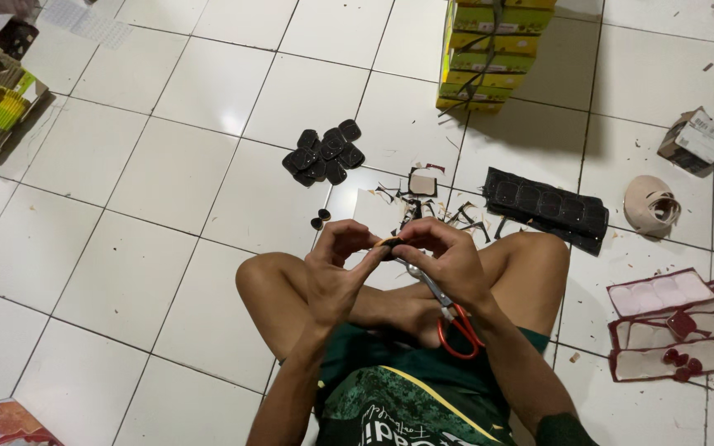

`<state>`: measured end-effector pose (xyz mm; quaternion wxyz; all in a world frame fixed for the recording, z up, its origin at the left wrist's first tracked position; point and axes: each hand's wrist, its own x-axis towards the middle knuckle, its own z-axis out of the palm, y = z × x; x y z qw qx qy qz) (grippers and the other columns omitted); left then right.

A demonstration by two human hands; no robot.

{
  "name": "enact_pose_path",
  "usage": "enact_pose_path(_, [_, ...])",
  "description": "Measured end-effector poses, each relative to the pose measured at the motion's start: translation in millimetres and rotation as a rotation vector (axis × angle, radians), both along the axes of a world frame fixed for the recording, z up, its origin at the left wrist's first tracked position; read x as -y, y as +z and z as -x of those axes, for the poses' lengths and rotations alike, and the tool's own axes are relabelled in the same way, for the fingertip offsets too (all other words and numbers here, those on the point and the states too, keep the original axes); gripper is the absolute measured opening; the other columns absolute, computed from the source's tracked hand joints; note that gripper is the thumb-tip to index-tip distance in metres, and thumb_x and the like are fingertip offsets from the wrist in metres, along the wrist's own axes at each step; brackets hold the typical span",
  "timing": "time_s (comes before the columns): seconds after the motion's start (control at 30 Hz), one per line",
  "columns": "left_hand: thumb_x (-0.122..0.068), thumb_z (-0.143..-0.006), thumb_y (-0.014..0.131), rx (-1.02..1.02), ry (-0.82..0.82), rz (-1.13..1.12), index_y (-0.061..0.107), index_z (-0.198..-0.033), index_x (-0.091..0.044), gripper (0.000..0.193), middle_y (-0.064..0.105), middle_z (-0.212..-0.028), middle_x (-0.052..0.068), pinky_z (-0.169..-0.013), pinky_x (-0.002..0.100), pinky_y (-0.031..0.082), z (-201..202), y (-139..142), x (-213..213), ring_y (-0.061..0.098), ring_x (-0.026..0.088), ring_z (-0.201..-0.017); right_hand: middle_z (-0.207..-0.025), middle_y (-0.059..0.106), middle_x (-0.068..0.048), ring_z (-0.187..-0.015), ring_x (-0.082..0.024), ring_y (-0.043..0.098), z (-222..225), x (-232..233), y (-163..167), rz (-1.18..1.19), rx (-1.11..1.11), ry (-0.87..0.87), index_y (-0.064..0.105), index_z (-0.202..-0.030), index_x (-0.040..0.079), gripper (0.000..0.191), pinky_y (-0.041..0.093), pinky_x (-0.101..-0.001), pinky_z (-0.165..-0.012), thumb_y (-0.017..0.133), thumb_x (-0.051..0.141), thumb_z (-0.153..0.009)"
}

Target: The person sits on the floor and assembles small black shoe parts by hand, inserting a white cylindrical insert into a black circular piece. They use scissors to trim excess material from the insert and place the finished pieces on the floor.

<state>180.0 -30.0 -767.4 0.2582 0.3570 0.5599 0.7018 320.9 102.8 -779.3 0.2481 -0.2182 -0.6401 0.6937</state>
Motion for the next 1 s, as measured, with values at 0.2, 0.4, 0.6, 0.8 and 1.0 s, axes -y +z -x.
enact_pose_path(0.2, [0.001,-0.093,0.075,-0.244,-0.142,0.06,0.056,-0.134,0.001,0.045,0.077,-0.108,0.011,-0.094,0.03,0.063,6.3,4.4,7.8,0.077,0.017,-0.105,-0.092,0.066,0.0,-0.087,-0.007,0.064,-5.1,-14.2,1.8,0.019,0.059,0.208,0.069,-0.096,0.001,0.014,0.056,-0.0239,-0.08,0.079,0.003,-0.087])
enact_pose_path(0.4, [0.0,-0.092,0.077,-0.052,-0.187,0.092,0.056,-0.134,0.0,0.047,0.077,-0.105,0.011,-0.092,0.031,0.061,11.7,8.6,3.5,0.075,0.017,-0.103,-0.091,0.07,-0.002,-0.085,-0.009,0.067,-1.9,-19.5,0.3,0.152,0.033,0.252,0.07,-0.092,0.0,0.014,0.057,-0.0253,-0.077,0.082,0.003,-0.086])
enact_pose_path(0.6, [-0.003,-0.089,0.079,-0.321,-0.109,0.176,0.059,-0.132,-0.003,0.048,0.078,-0.097,0.007,-0.082,0.028,0.065,12.9,10.8,-0.9,0.078,0.014,-0.091,-0.089,0.079,-0.002,-0.082,-0.009,0.075,-1.7,-23.9,3.0,-0.083,0.19,0.086,0.078,-0.1,0.003,0.018,0.062,-0.0236,-0.074,0.08,0.01,-0.084])
enact_pose_path(0.8, [-0.006,-0.094,0.075,-0.373,-0.175,0.246,0.056,-0.128,-0.004,0.039,0.078,-0.099,0.005,-0.081,0.029,0.062,19.7,3.8,-12.4,0.079,0.014,-0.098,-0.087,0.076,-0.008,-0.08,-0.012,0.072,-1.1,-33.8,5.0,-0.117,0.206,0.124,0.075,-0.095,-0.003,0.022,0.061,-0.026,-0.071,0.086,0.011,-0.083])
enact_pose_path(1.0, [-0.01,-0.087,0.084,-0.363,-0.142,0.243,0.064,-0.118,-0.004,0.038,0.079,-0.094,0.009,-0.08,0.03,0.06,30.7,16.6,-37.7,0.078,0.017,-0.091,-0.09,0.08,-0.002,-0.082,-0.008,0.075,0.4,-55.0,22.3,-0.127,0.252,0.113,0.078,-0.102,0.003,0.022,0.061,-0.0232,-0.071,0.081,0.015,-0.084])
